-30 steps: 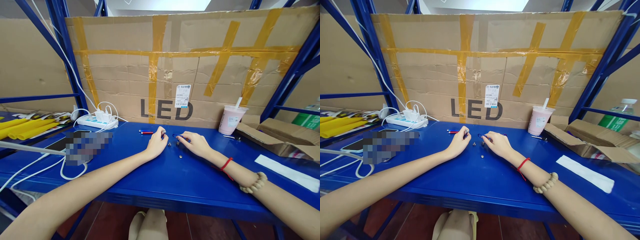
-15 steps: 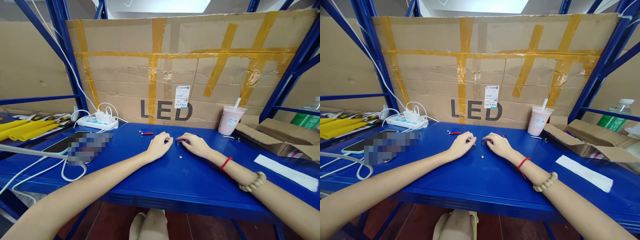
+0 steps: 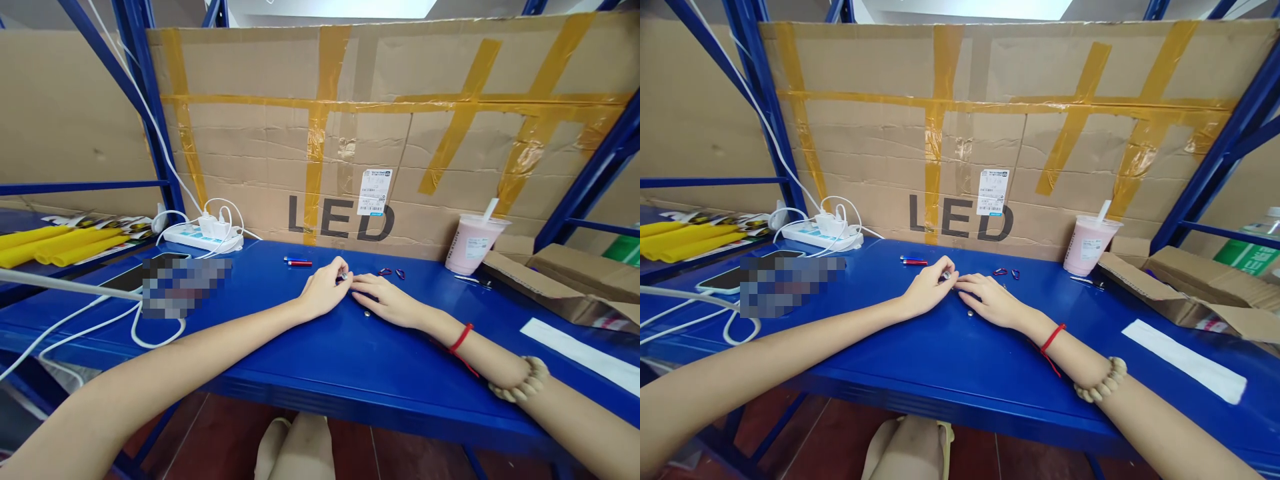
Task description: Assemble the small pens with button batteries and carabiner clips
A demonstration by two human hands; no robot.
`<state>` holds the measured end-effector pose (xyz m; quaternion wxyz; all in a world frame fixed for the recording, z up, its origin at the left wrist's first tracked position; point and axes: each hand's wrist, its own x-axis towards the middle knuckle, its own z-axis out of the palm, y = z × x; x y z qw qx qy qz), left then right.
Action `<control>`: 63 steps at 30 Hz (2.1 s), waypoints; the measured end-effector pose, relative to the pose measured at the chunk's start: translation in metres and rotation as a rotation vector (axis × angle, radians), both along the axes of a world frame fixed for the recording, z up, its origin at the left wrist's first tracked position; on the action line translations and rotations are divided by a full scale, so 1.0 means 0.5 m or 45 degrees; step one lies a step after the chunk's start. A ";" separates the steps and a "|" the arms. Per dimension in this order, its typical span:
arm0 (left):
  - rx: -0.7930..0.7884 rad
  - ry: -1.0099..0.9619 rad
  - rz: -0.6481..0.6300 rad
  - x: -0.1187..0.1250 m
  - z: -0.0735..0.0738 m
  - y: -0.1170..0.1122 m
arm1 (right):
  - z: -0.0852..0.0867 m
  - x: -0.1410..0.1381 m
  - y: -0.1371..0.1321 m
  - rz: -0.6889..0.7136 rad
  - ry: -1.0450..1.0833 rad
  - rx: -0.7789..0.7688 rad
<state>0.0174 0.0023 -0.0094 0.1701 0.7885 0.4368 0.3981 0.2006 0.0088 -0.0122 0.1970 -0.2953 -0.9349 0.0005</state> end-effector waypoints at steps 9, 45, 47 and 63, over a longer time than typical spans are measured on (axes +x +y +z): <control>0.083 0.327 -0.124 -0.001 0.009 -0.021 | 0.010 -0.001 0.008 0.032 0.048 0.065; 0.118 0.531 0.154 -0.002 0.007 -0.014 | 0.016 0.002 -0.001 -0.166 0.162 0.084; 0.107 0.528 0.151 -0.001 0.008 -0.016 | 0.017 0.002 -0.003 -0.174 0.155 0.082; 0.081 0.511 0.113 -0.001 0.007 -0.019 | 0.017 0.000 -0.007 -0.184 0.126 0.071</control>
